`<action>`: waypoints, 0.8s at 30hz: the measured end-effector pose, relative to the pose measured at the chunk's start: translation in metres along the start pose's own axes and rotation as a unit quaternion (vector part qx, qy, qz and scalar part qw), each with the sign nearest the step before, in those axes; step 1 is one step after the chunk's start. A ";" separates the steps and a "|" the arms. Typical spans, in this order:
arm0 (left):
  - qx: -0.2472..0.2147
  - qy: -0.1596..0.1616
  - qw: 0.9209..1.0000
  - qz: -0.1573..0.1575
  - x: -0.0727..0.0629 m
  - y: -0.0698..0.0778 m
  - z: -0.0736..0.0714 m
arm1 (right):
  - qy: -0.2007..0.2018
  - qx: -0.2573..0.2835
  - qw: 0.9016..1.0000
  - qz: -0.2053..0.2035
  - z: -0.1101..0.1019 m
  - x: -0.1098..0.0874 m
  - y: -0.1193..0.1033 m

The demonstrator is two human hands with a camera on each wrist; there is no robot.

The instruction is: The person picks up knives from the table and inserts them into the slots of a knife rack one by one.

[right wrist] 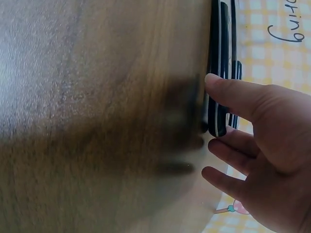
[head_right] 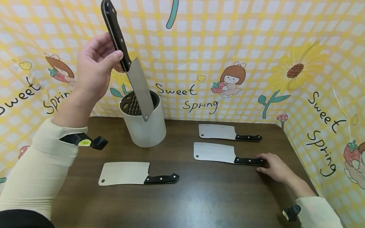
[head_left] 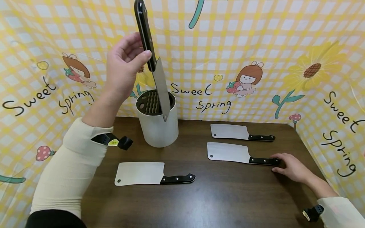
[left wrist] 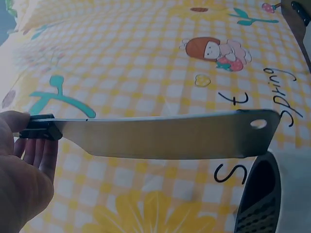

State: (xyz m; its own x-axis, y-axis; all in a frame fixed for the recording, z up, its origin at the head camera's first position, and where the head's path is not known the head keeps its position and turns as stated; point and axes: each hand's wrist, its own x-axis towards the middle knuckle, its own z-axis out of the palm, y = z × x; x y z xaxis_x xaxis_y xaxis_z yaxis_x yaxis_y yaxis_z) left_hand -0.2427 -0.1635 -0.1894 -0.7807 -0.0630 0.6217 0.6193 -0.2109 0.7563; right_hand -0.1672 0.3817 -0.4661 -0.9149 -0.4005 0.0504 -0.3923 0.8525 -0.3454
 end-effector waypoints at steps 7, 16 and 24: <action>-0.014 0.027 0.999 -0.010 0.012 0.000 -0.010 | 0.012 -0.012 1.000 -0.006 0.004 0.001 0.005; -0.013 0.056 0.998 -0.033 0.027 -0.009 -0.018 | 0.016 0.002 1.000 -0.025 0.001 -0.002 0.007; 0.007 0.060 0.997 -0.046 0.036 -0.013 -0.021 | -0.039 0.038 0.998 0.025 -0.010 -0.007 0.007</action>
State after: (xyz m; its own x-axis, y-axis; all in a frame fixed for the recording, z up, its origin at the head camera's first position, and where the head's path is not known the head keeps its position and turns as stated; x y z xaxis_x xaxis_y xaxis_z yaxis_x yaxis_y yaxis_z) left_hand -0.2803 -0.1833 -0.1813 -0.8380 -0.1597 0.5218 0.5452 -0.2082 0.8120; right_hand -0.1642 0.3937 -0.4593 -0.9215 -0.3860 -0.0416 -0.3352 0.8451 -0.4165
